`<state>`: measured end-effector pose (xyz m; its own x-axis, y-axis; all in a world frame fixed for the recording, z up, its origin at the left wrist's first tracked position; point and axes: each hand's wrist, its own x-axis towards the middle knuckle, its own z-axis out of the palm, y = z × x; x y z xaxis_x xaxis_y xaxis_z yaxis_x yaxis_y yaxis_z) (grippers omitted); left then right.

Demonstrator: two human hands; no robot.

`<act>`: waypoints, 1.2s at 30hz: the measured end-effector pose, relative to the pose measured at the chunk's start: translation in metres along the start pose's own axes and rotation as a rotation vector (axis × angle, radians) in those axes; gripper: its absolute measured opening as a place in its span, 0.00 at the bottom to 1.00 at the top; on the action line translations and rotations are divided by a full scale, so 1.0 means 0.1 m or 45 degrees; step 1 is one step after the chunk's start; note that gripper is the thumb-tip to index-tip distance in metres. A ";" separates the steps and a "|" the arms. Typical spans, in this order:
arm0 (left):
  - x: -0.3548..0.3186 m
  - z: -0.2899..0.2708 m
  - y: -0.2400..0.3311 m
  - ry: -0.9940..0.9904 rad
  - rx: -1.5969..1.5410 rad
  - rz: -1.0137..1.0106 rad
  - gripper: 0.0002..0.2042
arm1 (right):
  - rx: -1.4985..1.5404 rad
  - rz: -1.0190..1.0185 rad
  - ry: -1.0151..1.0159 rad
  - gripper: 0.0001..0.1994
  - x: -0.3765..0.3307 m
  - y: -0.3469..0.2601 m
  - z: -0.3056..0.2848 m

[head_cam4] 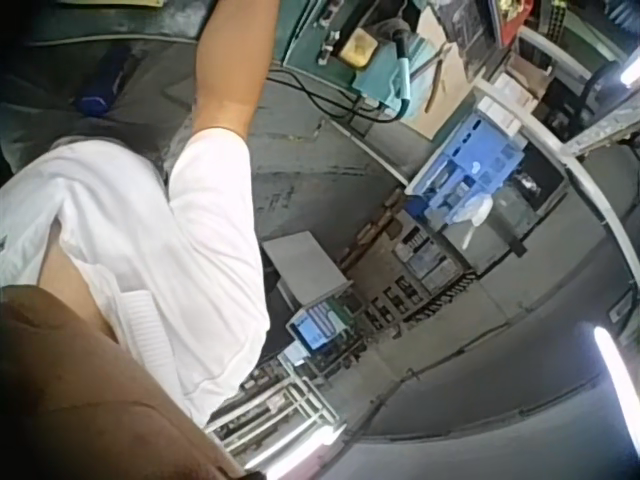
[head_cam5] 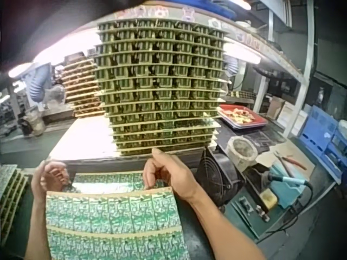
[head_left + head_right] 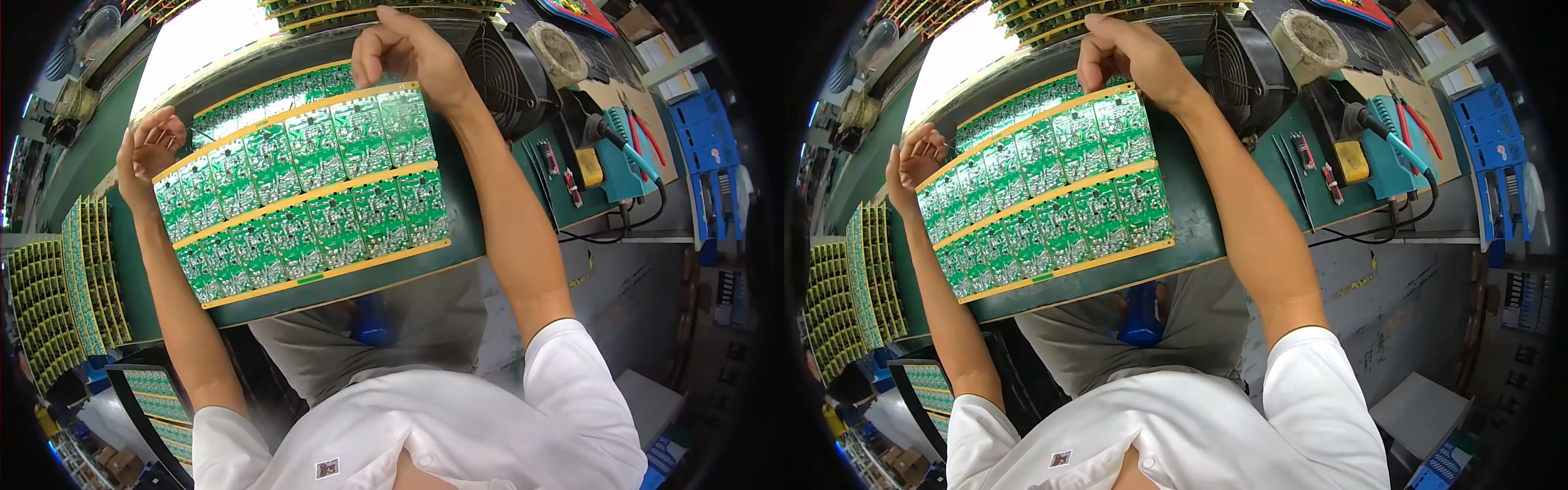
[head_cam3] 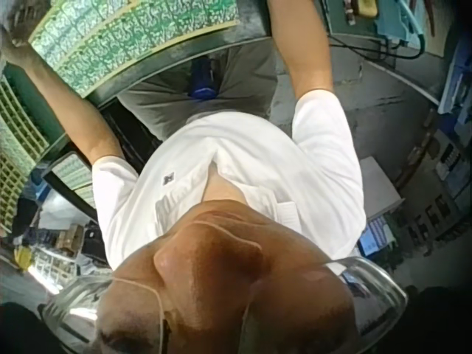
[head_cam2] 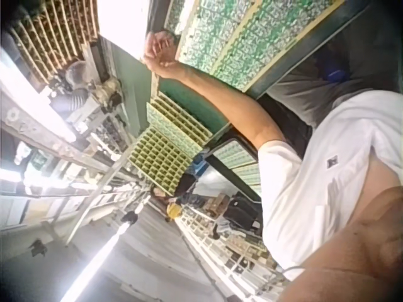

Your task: Inspecting, organizing, and soldering printed circuit boards at a workstation.

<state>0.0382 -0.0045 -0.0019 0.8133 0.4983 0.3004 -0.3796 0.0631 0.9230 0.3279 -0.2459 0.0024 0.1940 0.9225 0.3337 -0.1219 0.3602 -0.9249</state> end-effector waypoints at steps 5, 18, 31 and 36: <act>-0.02 0.16 -0.02 0.048 0.007 -0.022 0.30 | -0.085 0.004 0.056 0.31 -0.01 -0.08 0.11; -0.02 0.33 0.00 0.068 0.178 -0.029 0.30 | 0.108 0.018 -0.134 0.33 0.02 -0.03 0.04; -0.05 0.42 0.07 0.118 0.211 -0.114 0.34 | 0.122 -0.018 -0.012 0.36 -0.01 -0.09 0.12; -0.04 0.45 0.06 0.151 0.253 -0.078 0.35 | 0.038 -0.182 -0.005 0.36 -0.01 -0.06 0.12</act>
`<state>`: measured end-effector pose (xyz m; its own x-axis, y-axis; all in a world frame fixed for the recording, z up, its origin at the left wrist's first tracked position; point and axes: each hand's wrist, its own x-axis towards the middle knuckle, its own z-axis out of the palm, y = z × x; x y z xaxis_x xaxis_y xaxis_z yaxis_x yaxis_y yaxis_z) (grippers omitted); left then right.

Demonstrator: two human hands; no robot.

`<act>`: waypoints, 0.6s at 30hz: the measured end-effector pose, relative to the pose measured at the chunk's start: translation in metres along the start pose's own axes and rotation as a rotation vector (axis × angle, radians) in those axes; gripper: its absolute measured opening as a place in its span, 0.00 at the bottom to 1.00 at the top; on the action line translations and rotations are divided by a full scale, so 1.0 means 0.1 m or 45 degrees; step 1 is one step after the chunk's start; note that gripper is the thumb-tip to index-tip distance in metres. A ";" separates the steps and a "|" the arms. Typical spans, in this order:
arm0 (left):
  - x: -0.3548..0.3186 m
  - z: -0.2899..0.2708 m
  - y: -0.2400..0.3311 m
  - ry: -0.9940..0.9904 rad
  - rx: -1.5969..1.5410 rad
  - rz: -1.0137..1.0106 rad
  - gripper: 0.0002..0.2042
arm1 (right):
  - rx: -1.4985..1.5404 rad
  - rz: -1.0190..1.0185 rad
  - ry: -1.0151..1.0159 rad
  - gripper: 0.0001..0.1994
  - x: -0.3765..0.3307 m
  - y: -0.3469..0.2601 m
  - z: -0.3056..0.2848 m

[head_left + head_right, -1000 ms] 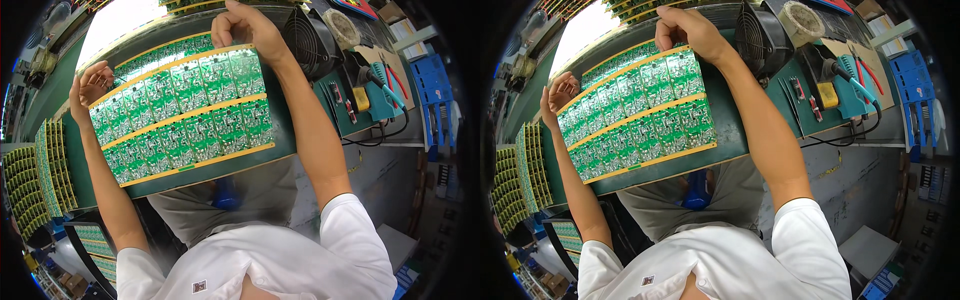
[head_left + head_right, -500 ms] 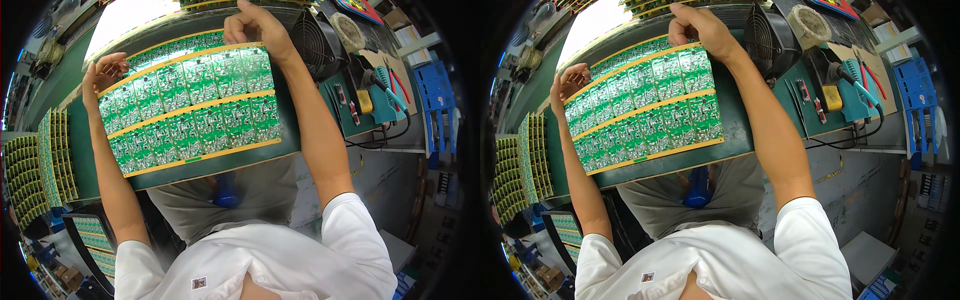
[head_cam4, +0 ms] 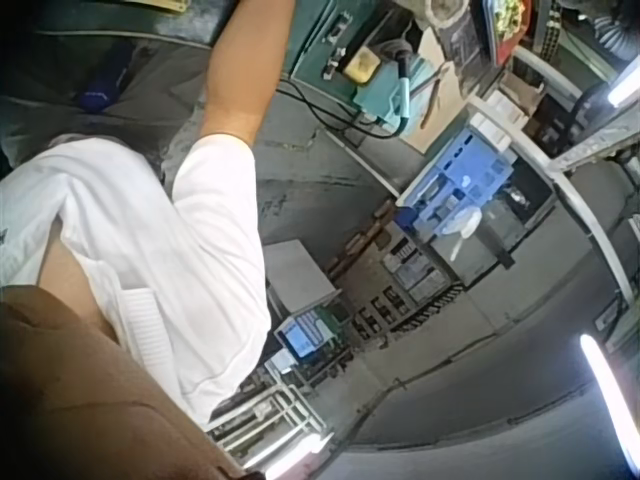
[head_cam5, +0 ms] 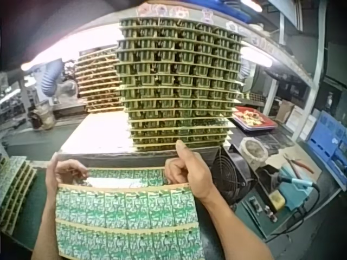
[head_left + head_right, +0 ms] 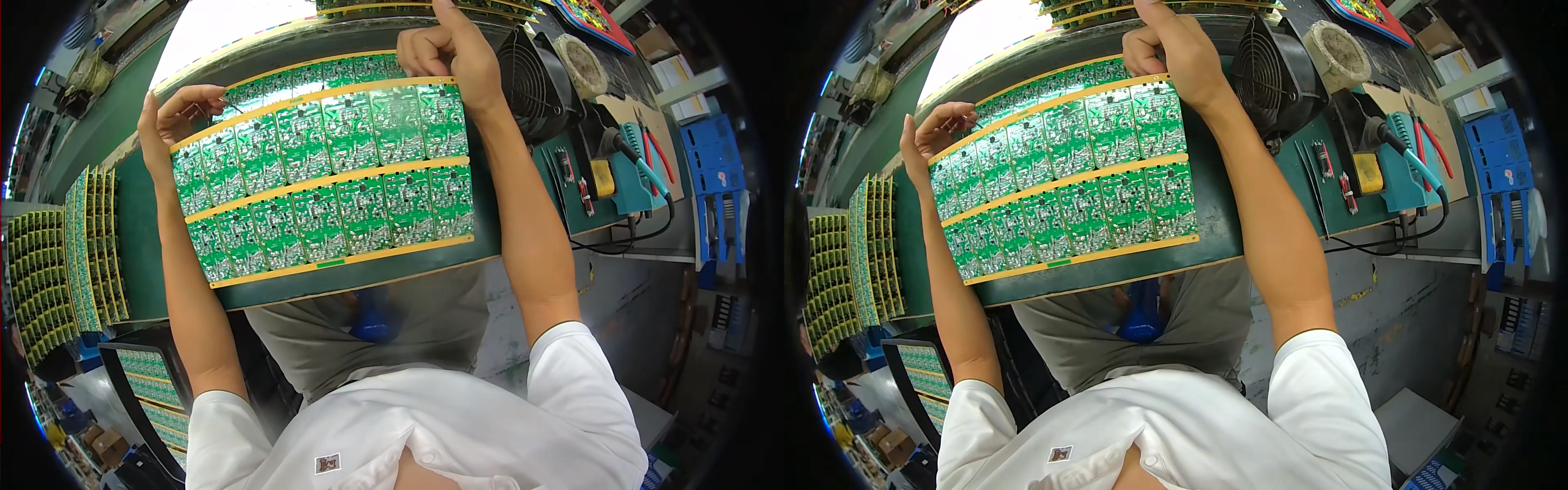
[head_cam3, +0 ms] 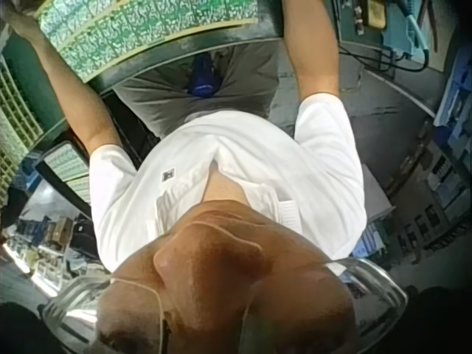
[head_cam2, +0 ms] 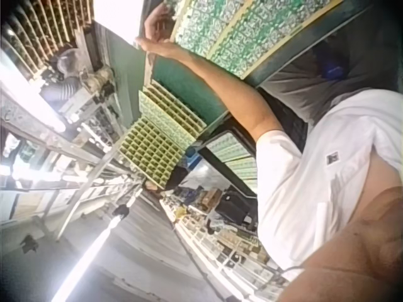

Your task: Inspecting, organizing, and soldering printed circuit boards at a workstation.

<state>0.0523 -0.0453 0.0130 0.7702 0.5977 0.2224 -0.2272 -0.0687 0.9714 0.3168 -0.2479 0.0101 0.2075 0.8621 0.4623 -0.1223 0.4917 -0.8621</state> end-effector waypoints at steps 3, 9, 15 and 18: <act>0.00 -0.03 0.01 -0.023 -0.003 0.021 0.36 | -0.035 -0.034 -0.009 0.36 0.01 -0.02 0.02; 0.01 -0.05 0.01 -0.060 0.008 0.078 0.37 | -0.117 -0.066 0.001 0.36 -0.01 -0.09 0.06; -0.01 0.06 0.05 0.015 -0.009 0.093 0.39 | -0.109 -0.071 -0.010 0.36 0.00 -0.07 0.05; 0.00 0.00 0.02 -0.011 -0.010 0.095 0.38 | -0.100 -0.073 -0.026 0.36 0.00 -0.08 0.04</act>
<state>0.0523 -0.0452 0.0152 0.7560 0.5845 0.2946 -0.2886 -0.1063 0.9515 0.3134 -0.2510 0.0177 0.1920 0.8357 0.5145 -0.0346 0.5297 -0.8475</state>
